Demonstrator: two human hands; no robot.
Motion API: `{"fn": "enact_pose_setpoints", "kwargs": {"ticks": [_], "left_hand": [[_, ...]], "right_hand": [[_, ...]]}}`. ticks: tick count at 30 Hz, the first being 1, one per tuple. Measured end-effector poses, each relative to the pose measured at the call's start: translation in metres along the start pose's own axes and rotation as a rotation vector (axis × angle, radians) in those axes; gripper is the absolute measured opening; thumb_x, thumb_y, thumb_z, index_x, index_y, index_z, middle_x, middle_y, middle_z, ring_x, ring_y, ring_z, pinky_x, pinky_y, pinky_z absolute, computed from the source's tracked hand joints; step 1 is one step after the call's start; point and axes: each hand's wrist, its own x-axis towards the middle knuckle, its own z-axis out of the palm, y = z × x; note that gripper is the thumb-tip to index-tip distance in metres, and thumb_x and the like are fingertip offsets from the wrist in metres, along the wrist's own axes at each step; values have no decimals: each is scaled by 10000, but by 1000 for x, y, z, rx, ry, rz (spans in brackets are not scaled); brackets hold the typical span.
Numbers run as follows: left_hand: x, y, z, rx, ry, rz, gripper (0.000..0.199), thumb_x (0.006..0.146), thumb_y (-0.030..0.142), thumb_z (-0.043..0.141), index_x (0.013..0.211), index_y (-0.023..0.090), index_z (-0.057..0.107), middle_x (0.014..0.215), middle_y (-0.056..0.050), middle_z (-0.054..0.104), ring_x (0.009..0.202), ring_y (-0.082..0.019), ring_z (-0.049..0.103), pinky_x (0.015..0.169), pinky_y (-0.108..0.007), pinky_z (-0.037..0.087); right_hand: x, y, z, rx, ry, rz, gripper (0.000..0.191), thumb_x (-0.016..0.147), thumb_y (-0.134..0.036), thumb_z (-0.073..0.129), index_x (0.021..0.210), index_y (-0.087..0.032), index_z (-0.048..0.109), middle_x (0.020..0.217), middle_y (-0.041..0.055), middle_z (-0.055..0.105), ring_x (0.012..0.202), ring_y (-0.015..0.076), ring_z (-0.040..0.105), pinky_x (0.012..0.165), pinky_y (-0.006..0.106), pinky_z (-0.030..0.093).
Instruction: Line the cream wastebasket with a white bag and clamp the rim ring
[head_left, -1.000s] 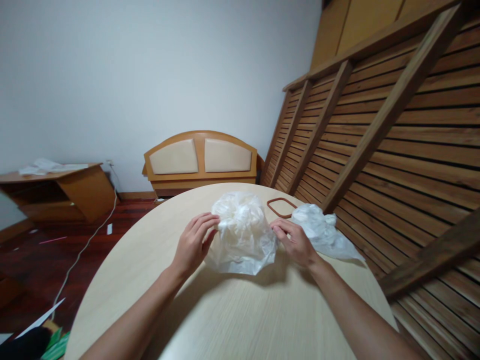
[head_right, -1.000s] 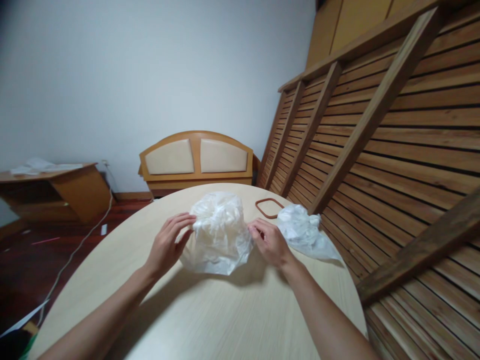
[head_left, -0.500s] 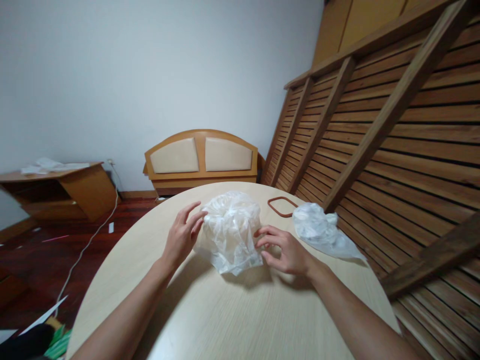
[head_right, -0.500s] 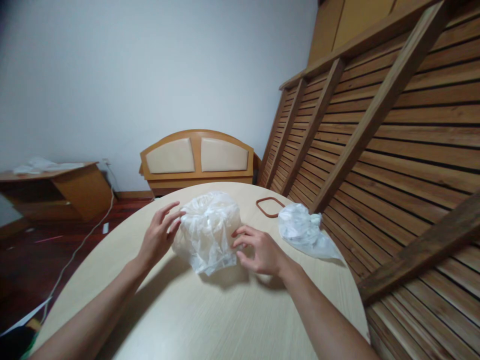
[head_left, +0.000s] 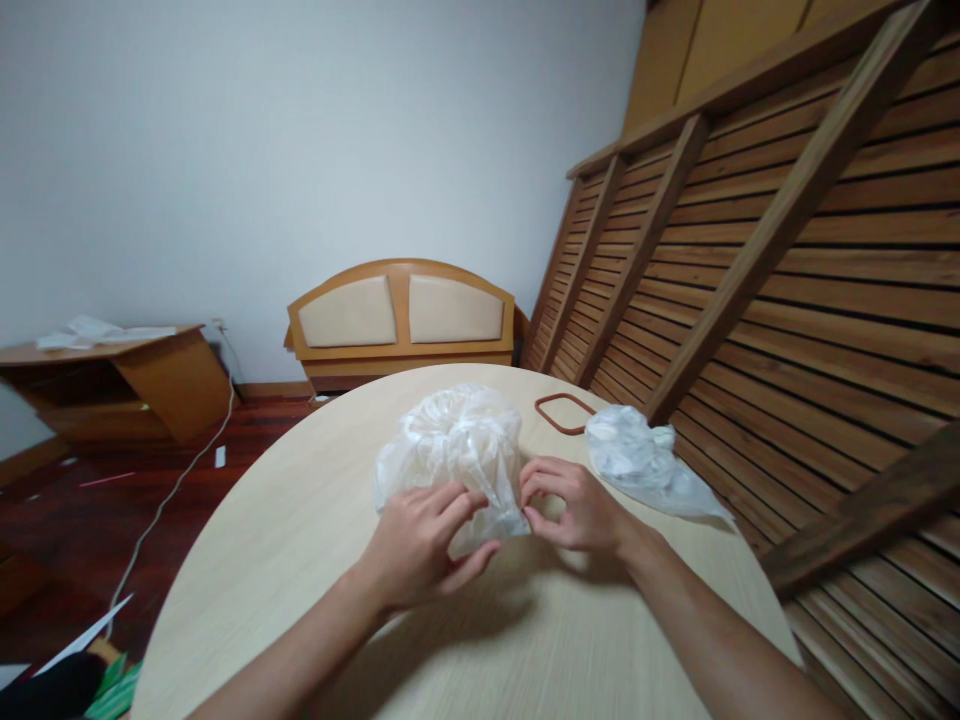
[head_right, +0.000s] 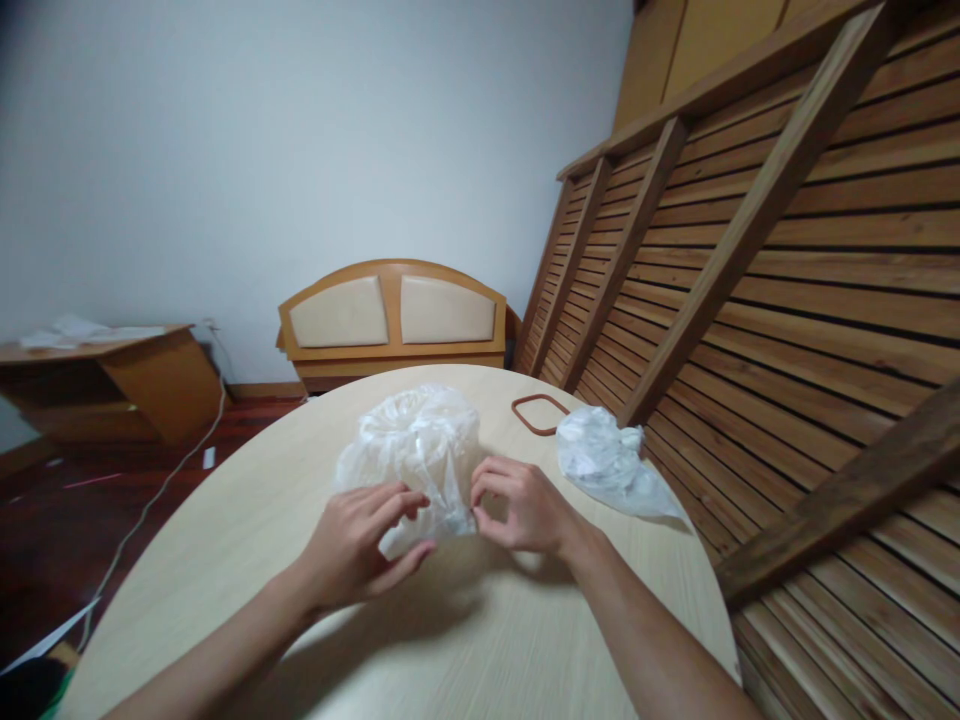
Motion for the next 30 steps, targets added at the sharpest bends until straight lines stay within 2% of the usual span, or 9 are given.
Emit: {"fn": "enact_pose_setpoints", "kwargs": {"ticks": [2,5,9,12,15,18,22,25,30], "left_hand": [[0,10,5,10,-131,-56,275,911,403,613,1092,200,568,808,-14,685,637,-174,660,563,-280,505],[-3,14,14,32,-197,-128,230,895,353,647,1066,220,570,818,-2,696,642,-186,676,540,-284,500],[-5,12,21,55,-164,-166,132,878,176,611,993,228,573,776,15,685,638,-178,667,518,-266,478],[-3,14,19,78,-110,-148,121,881,117,537,926,225,567,775,3,668,675,-181,660,540,-265,485],[-4,20,19,100,-74,-173,89,881,172,562,955,221,566,816,-13,670,701,-192,667,534,-270,488],[-7,24,25,99,-99,-235,177,855,270,661,987,216,557,838,-15,684,717,-207,689,530,-281,499],[-11,24,33,90,-125,-290,196,833,206,681,975,221,547,806,7,692,707,-193,694,531,-261,493],[-11,21,34,96,-166,-320,201,840,209,674,1001,222,555,873,-5,703,760,-192,702,556,-254,506],[-8,20,29,126,-173,-312,80,865,149,578,872,224,552,876,-2,684,753,-166,675,562,-239,500]], "right_hand": [[0,0,-2,-6,32,-29,168,749,-77,623,834,-221,605,869,36,673,806,181,638,741,304,510],[0,-1,-4,-25,56,-58,204,741,-56,608,856,-223,589,833,26,687,753,175,619,711,303,499],[1,-2,-6,-67,63,-77,209,752,-54,602,878,-221,597,793,14,693,679,159,588,654,288,478],[1,-2,-6,-111,63,-96,188,764,-58,593,861,-218,603,759,9,680,663,157,582,640,282,469],[2,-3,-7,-139,70,-117,186,767,-55,582,855,-216,611,763,13,677,680,160,596,641,279,471],[3,-4,-7,-133,98,-130,205,769,-47,575,877,-212,627,782,21,681,706,165,612,645,278,484],[3,-5,-6,-135,118,-149,218,791,-49,580,915,-212,655,814,29,694,742,169,633,670,284,508],[3,-4,-5,-143,126,-158,188,808,-63,590,896,-214,661,823,33,694,754,173,637,673,291,512],[4,-5,-6,-148,116,-174,204,816,-53,572,920,-219,630,857,29,728,758,177,648,709,319,518]]}}
